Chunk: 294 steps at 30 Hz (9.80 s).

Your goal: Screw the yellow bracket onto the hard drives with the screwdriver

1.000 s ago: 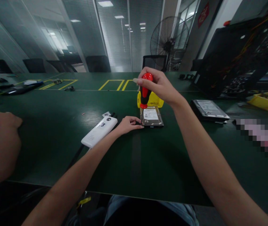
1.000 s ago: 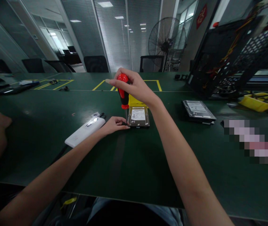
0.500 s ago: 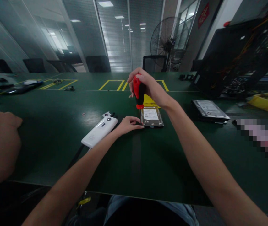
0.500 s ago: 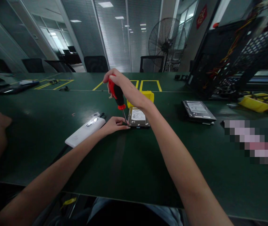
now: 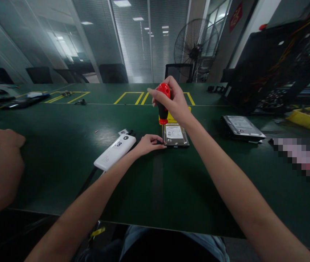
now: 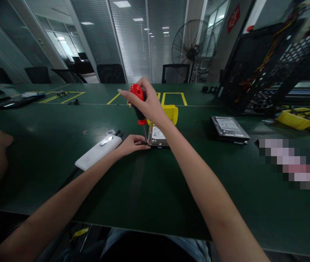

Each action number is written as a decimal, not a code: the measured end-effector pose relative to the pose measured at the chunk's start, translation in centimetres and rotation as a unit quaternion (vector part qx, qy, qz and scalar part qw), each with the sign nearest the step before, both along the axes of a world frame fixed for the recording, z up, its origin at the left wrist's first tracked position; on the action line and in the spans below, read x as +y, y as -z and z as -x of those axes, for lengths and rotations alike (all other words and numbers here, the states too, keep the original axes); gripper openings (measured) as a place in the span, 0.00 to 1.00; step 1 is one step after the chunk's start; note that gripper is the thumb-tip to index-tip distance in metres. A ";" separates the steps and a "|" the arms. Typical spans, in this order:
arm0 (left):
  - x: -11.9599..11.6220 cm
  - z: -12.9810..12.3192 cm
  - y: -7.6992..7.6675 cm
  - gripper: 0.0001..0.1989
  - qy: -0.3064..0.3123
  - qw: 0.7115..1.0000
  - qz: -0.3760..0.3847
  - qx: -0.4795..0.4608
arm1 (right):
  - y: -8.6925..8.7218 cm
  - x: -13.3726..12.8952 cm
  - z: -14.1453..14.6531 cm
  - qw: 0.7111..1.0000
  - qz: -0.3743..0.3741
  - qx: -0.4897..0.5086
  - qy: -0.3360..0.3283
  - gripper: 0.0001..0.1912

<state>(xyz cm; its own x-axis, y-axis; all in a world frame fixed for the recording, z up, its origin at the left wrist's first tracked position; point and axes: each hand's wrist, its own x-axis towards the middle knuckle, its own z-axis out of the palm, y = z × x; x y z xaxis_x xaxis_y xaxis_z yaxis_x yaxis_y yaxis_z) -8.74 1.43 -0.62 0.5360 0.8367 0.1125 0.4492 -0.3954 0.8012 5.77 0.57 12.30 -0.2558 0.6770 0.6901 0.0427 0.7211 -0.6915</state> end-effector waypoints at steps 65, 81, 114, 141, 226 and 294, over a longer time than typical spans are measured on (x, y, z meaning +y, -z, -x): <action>0.0 0.2 0.2 0.19 0.010 1.000 0.007 -0.018 | -1.3 -0.9 -1.3 0.967 0.074 0.045 -0.240 0.13; 0.3 0.1 0.5 0.19 0.010 1.000 -0.012 -0.018 | -1.3 -1.4 -0.2 0.966 0.060 -0.001 -0.251 0.12; 0.2 0.2 0.3 0.20 -0.001 1.000 0.005 -0.005 | -0.6 -0.6 -0.3 0.987 0.082 0.062 -0.125 0.13; 0.1 0.1 0.1 0.19 0.001 1.000 0.002 -0.013 | -1.9 -0.8 -2.2 0.984 0.078 -0.007 -0.158 0.14; -0.1 0.2 -0.1 0.20 0.004 1.000 -0.001 0.005 | -1.5 -0.6 -0.7 0.994 -0.027 -0.017 -0.108 0.13; 0.0 0.3 0.1 0.19 0.012 1.000 0.002 -0.018 | -1.3 -0.9 -0.3 0.970 0.081 0.014 -0.230 0.15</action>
<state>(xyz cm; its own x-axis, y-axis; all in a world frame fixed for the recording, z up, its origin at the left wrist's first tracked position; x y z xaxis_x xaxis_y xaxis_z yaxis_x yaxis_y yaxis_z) -9.05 1.45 -0.73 0.5508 0.8246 0.1288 0.4106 -0.4021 0.8184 6.11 -0.30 13.65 -0.5395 0.5961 0.5947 -0.2781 0.5405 -0.7941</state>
